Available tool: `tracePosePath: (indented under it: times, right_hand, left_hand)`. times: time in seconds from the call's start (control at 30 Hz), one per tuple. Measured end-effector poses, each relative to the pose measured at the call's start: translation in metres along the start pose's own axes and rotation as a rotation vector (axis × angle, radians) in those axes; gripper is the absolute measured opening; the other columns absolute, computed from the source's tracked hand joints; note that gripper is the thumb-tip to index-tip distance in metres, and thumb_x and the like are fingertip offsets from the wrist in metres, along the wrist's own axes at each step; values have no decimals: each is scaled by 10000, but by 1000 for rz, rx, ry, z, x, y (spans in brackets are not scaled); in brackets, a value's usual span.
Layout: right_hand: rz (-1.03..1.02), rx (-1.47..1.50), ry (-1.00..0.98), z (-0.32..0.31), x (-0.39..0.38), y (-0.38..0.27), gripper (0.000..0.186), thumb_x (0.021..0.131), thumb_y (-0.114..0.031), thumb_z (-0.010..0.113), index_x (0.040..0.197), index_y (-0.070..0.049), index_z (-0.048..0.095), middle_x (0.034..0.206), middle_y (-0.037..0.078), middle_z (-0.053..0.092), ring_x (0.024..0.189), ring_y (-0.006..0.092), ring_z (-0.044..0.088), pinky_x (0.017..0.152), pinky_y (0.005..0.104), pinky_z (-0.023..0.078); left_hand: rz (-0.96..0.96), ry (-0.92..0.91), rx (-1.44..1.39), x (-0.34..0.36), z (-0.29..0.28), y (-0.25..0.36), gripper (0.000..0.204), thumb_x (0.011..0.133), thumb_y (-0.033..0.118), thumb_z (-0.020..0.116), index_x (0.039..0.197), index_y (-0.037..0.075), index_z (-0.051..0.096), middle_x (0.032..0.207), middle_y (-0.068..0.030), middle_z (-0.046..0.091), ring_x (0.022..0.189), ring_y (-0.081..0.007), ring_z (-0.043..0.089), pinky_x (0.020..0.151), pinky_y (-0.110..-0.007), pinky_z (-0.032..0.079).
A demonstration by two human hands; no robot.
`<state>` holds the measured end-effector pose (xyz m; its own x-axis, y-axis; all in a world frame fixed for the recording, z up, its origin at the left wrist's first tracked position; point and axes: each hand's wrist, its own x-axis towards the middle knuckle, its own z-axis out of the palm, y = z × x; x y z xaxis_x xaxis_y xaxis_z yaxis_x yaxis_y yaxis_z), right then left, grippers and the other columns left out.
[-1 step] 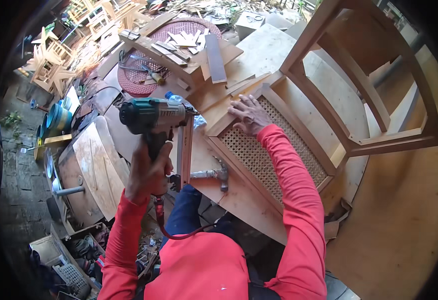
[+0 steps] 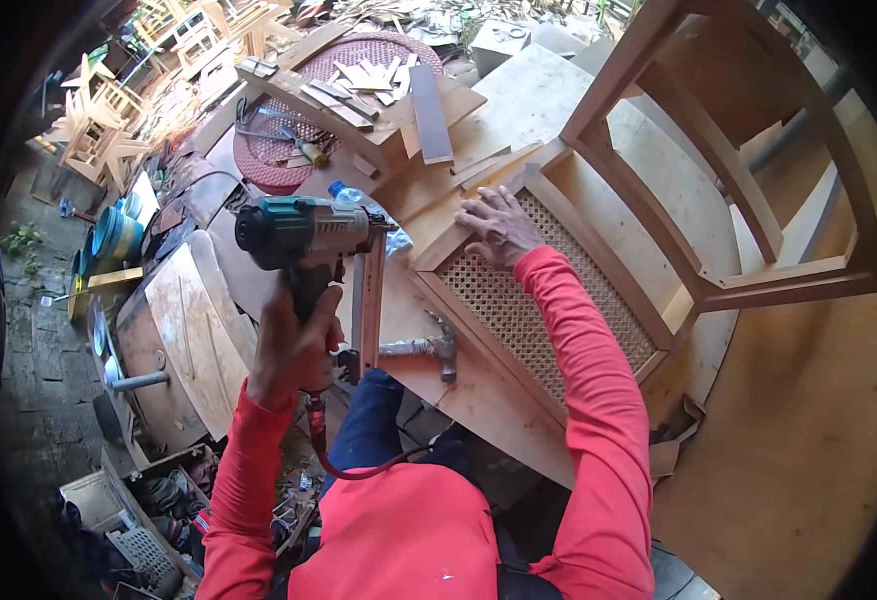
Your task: Attaching a rattan panel to a wooden chair frame using glue and a pneumatic stapler.
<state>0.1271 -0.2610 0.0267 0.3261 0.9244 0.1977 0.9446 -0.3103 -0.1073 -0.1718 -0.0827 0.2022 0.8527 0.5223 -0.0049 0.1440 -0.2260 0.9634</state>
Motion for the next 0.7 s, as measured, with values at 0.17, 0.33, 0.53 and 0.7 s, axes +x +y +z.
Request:
tracePosePath:
  times: [0.17,0.33,0.53,0.7]
  right_hand:
    - [6,46,-141,-12,15,1,619,809,-421,832,1357,-203,646,1360,47,613,1396,306,488,1281,560,258]
    - [-34,62,-101,3,20,12,525,816,-360,836,1294,-200,690,1234,48,661,1295,301,563,1277,564,273]
    - [66,157,-231,-5,31,3,621,749,-543,827,1261,-208,718,1224,69,650,1315,300,538,1310,539,177]
    - [251,97,-362,-14,50,-16,627,833,-668,724,1231,-184,746,1208,81,664,1341,305,516,1312,536,91]
  left_hand:
    - [-112,-43,27,-5,-1,2,412,978,53,657,1339,3,464,829,-76,617,568,-158,633,506,-335,507]
    - [-119,-43,22,-3,3,0,422,977,51,658,1345,6,456,845,-84,631,566,-160,635,510,-334,511]
    - [-141,-82,76,2,2,-6,443,982,66,657,1366,7,446,822,-89,642,560,-167,641,507,-341,513]
    - [-124,-104,106,5,8,-5,445,988,80,652,1375,12,443,815,-94,653,570,-171,654,513,-340,519]
